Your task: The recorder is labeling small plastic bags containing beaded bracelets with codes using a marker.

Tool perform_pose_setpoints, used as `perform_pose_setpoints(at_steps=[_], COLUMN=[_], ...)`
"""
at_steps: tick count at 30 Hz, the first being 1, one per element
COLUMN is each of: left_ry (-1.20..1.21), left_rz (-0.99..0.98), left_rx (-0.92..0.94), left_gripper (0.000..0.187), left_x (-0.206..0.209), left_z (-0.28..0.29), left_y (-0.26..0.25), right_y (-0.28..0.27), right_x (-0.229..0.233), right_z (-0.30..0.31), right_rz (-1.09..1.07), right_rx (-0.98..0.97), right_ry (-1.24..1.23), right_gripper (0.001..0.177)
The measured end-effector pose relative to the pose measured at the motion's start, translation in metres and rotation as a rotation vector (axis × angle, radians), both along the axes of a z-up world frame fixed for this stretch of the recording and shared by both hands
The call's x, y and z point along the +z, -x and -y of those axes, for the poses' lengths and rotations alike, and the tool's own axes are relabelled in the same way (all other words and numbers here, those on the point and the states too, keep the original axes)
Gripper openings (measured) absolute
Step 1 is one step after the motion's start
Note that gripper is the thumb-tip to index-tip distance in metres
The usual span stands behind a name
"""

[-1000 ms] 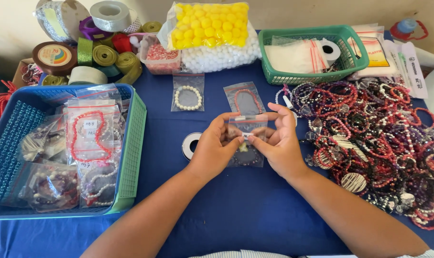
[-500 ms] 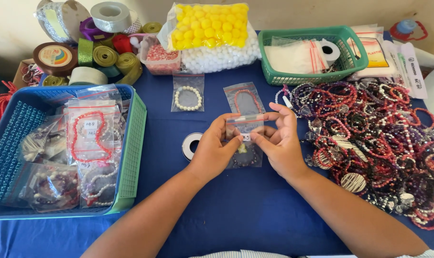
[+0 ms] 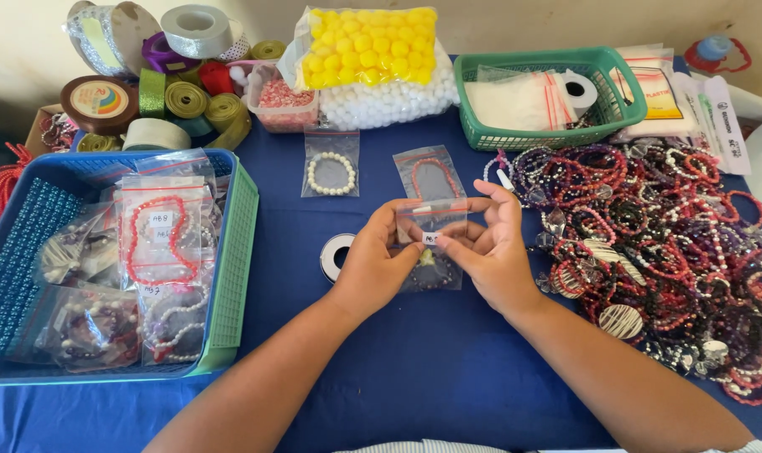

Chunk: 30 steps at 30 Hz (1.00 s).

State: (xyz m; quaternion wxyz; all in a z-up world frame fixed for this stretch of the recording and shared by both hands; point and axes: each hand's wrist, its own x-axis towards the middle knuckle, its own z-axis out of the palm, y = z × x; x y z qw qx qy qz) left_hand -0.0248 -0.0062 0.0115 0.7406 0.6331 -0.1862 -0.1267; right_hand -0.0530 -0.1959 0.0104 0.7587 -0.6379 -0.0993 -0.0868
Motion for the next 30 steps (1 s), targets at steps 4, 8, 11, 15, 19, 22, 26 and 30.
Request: perform_pose_setpoints(at_steps=[4,8,11,15,19,22,26,30], left_ry=[-0.006,-0.002,-0.018,-0.012,0.037,0.065,0.015,-0.017], left_rz=[-0.020,-0.037,0.007,-0.020,-0.075,-0.056,0.008,0.009], left_rx=[0.008,-0.022,-0.010,0.018,0.043,0.026,0.040,0.060], left_gripper=[0.051,0.051,0.044,0.041,0.037,0.036,0.040,0.027], left_x=[-0.001,-0.002,-0.002,-0.005,-0.011,-0.012,-0.008,-0.013], left_z=[0.001,0.001,0.002,0.003,0.003,0.001,-0.001,-0.004], left_y=[-0.001,-0.001,0.000,-0.003,-0.005,-0.008,-0.011,-0.017], right_y=[0.000,-0.001,-0.003,-0.004,-0.007,-0.007,-0.007,-0.012], right_x=[-0.002,-0.002,-0.003,-0.008,-0.023,-0.028,-0.021,-0.019], right_z=[-0.001,0.002,0.003,0.008,0.016,0.017,0.014,0.016], right_rz=[0.013,0.001,-0.037,-0.061,-0.048,-0.081,-0.060,-0.045], right_rx=[-0.007,-0.009,-0.031,0.030,0.064,0.022,-0.029,-0.011], right_ry=[0.037,0.008,-0.033,-0.071,-0.014,0.048,0.073,-0.058], right_gripper=[0.079,0.077,0.074,0.069,0.053,0.033,0.025,0.025])
